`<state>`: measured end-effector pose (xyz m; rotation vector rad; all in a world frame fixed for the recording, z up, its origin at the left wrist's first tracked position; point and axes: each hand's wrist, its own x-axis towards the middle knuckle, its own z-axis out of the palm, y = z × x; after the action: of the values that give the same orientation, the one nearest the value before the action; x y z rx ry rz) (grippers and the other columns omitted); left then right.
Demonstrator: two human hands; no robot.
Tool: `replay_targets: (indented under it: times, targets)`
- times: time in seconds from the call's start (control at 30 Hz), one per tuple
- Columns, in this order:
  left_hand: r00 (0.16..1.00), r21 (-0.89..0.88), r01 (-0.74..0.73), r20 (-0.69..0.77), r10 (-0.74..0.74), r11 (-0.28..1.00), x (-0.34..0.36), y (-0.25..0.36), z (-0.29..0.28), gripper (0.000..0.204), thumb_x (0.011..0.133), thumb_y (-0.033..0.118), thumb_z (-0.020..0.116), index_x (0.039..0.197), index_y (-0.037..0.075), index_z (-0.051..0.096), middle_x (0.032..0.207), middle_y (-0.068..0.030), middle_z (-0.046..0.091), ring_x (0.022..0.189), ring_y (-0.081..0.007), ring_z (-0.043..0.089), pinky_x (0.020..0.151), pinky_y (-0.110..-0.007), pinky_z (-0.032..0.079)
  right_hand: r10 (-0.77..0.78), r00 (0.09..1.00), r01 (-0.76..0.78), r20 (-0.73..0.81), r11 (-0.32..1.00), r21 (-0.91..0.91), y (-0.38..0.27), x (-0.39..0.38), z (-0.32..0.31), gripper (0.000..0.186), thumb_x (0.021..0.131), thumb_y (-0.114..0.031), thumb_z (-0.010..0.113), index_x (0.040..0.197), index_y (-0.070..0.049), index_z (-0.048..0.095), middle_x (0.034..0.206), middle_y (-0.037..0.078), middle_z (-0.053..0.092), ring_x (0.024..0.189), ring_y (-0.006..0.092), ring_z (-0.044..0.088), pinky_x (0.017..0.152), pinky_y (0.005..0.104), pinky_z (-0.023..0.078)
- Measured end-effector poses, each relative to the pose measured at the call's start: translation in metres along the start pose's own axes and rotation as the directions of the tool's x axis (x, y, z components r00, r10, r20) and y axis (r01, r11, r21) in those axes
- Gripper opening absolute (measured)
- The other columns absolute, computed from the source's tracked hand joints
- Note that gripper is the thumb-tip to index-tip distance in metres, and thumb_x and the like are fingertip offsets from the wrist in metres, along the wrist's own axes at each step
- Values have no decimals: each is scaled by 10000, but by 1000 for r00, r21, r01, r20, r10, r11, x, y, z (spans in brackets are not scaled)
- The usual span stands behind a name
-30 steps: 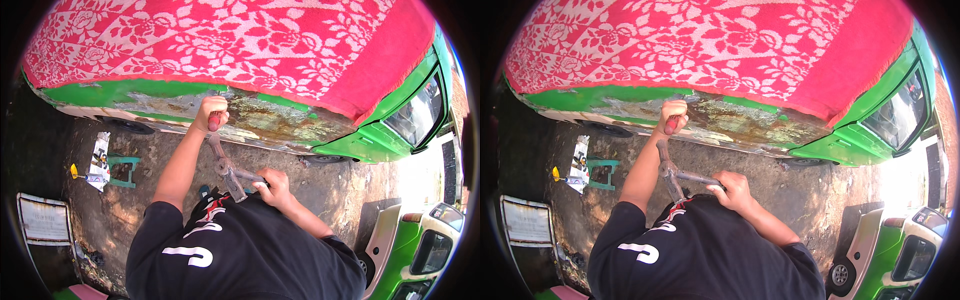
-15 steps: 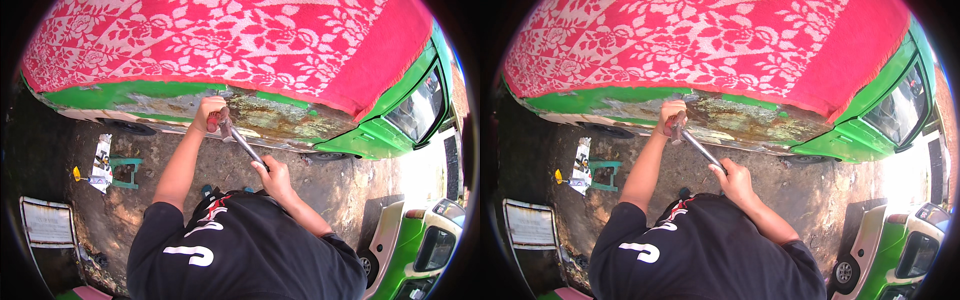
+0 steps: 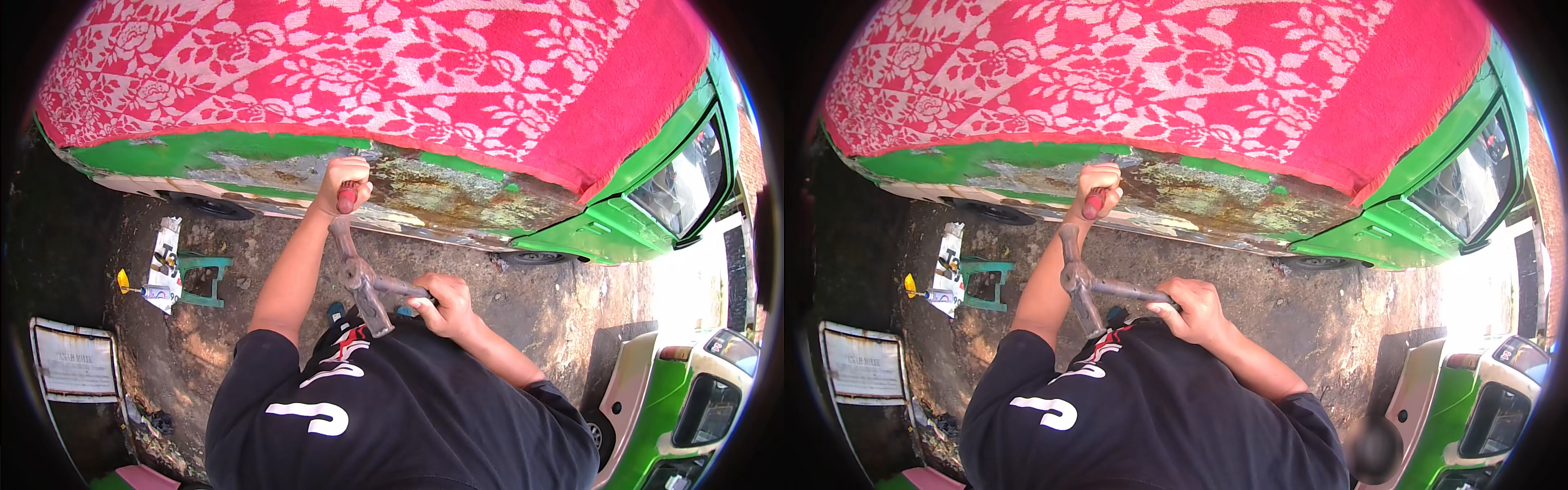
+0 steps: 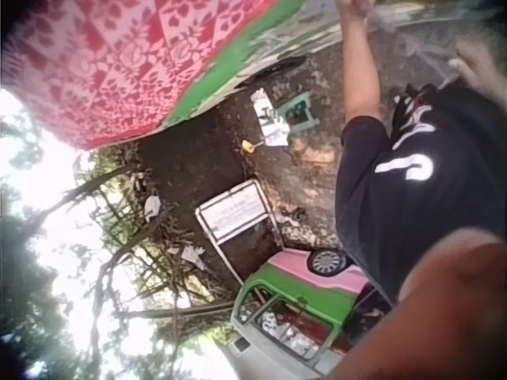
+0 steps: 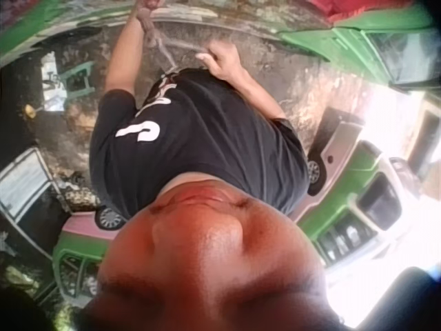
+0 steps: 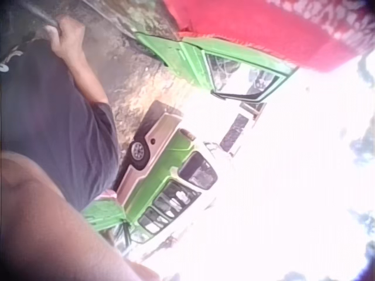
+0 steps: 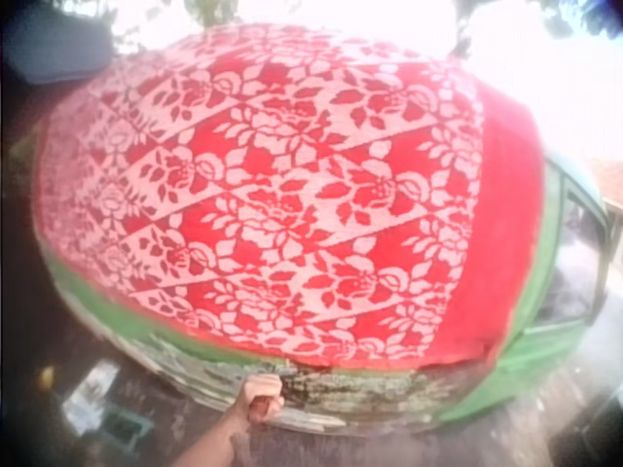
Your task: The person uses a hammer and a chisel to repeatedly strike a green car panel, likely to remove rust or flatten a dent. The person holds the chisel against the panel and strikes it with the hammer in a repetitive motion.
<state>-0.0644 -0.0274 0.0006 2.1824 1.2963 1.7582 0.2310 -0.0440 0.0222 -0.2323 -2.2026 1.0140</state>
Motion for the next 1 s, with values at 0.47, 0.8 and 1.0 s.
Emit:
replay_targets:
  times: [0.47,0.8,1.0]
  targets:
    - [1000,-19,4,-10,-4,1000,1,-6,-2,321,673,67,601,559,38,302,528,-58,302,486,-219,349,475,-349,272,-4,1000,5,6,997,-83,16,-7,3,227,851,-220,705,870,-11,617,690,118,620,572,297,613,526,378,478]
    - [1000,-4,9,-10,-9,1000,1,-2,1,288,613,27,588,559,38,305,529,-61,296,485,-222,342,475,-344,272,-114,993,114,11,991,-74,13,-7,9,282,839,-304,723,844,-39,626,689,102,624,600,303,626,548,389,488]
    - [1000,-19,17,-11,-17,1000,1,0,0,281,598,-22,592,569,31,317,541,-77,283,497,-231,327,475,-355,276,65,997,-61,48,994,-94,6,-6,11,260,845,-297,719,863,-50,638,690,101,626,597,300,626,546,394,489]
